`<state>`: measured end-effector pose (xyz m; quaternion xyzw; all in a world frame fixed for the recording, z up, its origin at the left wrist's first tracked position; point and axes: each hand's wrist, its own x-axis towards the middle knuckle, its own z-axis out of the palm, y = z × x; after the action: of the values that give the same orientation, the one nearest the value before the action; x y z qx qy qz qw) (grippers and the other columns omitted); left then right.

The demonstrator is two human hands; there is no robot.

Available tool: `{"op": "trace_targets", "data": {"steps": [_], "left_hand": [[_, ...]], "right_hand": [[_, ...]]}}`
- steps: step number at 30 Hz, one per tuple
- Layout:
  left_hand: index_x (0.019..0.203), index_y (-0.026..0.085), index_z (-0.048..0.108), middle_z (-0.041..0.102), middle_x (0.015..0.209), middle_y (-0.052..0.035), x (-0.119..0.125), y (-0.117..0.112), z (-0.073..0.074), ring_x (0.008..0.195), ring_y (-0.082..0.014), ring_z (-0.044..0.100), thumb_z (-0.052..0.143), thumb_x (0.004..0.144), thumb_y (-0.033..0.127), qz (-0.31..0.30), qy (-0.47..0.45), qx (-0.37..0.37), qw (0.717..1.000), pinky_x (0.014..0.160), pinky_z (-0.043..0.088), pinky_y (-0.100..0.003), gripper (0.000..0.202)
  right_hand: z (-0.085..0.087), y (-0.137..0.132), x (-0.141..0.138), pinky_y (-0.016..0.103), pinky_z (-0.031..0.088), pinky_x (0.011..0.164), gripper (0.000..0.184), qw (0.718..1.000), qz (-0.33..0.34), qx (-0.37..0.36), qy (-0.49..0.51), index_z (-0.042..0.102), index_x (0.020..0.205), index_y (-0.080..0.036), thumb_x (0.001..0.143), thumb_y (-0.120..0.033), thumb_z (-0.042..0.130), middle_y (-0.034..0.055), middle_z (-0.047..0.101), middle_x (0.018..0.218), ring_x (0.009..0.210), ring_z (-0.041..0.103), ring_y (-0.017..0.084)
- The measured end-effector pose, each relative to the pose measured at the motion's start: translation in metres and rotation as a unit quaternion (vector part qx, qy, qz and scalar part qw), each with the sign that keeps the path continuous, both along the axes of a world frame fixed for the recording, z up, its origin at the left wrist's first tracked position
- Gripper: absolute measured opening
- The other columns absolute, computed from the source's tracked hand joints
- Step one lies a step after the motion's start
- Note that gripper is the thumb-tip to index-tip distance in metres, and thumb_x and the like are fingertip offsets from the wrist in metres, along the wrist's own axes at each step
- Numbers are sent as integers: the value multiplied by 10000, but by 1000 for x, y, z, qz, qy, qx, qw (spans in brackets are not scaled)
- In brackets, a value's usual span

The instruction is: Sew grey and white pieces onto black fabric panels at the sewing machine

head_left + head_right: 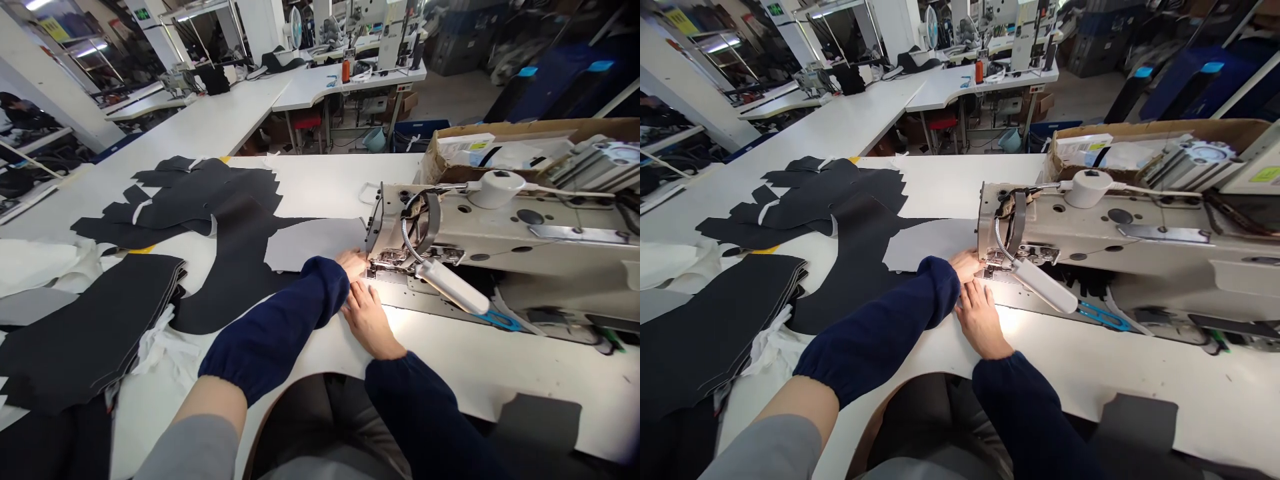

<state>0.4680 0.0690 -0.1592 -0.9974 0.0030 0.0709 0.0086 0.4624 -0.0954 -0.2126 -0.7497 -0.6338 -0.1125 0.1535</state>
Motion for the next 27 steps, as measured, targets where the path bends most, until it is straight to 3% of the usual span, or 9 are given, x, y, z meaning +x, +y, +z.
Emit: {"op": "trace_targets", "data": {"steps": [5,8,11,14,17,19,24,27], "left_hand": [[1000,138,642,588,1080,-113,-5,-3,1,1045,-259,494,458,859,139,9,8,-5,1000,777,458,-346,232],[1038,170,623,554,1155,-108,-15,-8,2,1065,-269,471,451,862,169,42,-27,-14,999,804,455,-397,246],[1185,235,555,456,1308,-103,-27,-14,4,1116,-303,440,469,858,206,102,-59,-21,993,842,441,-485,339],[1336,274,437,330,1440,-105,-34,-19,3,1233,-358,360,541,796,152,184,-20,-40,982,877,425,-538,563],[1405,231,381,228,1517,-101,-35,-21,-2,1336,-393,242,418,874,163,318,1,-92,944,897,428,-538,537],[1430,203,352,208,1530,-99,-35,-21,-4,1343,-404,239,333,910,181,371,4,-120,921,888,440,-529,521],[1437,164,338,246,1515,-120,-36,-18,6,1330,-398,285,344,910,218,375,14,-136,917,879,461,-485,529],[1394,131,401,314,1472,-167,-54,-21,15,1288,-398,355,344,904,199,377,19,-133,917,846,474,-486,498]], "right_hand": [[-2,-74,-4,510,337,1026,382,999,-44,0,-3,521,1241,-112,965,-310,346,184,399,1419,1338,319,316],[-3,-100,-2,499,332,1030,372,997,-69,8,-20,508,1257,-138,962,-304,353,167,398,1425,1350,304,312],[-3,-106,-1,494,325,1033,361,997,-74,12,-32,514,1239,-143,959,-305,353,155,410,1419,1345,312,314],[-7,-105,0,499,328,1031,372,997,-65,20,-39,506,1241,-150,959,-332,345,148,408,1420,1338,325,313],[-13,-104,5,509,339,1020,395,997,-52,31,-56,482,1267,-156,960,-357,335,146,399,1427,1333,330,317],[-17,-104,9,513,354,1006,408,996,-46,38,-67,477,1276,-161,961,-370,324,145,396,1429,1330,334,323],[-23,-105,14,572,366,1001,419,997,-42,59,-18,527,1244,-177,951,-413,345,139,443,1398,1306,373,342],[-17,-109,8,580,343,1041,459,982,-59,81,159,579,1195,-184,913,-497,396,129,476,1373,1283,412,337]]}}
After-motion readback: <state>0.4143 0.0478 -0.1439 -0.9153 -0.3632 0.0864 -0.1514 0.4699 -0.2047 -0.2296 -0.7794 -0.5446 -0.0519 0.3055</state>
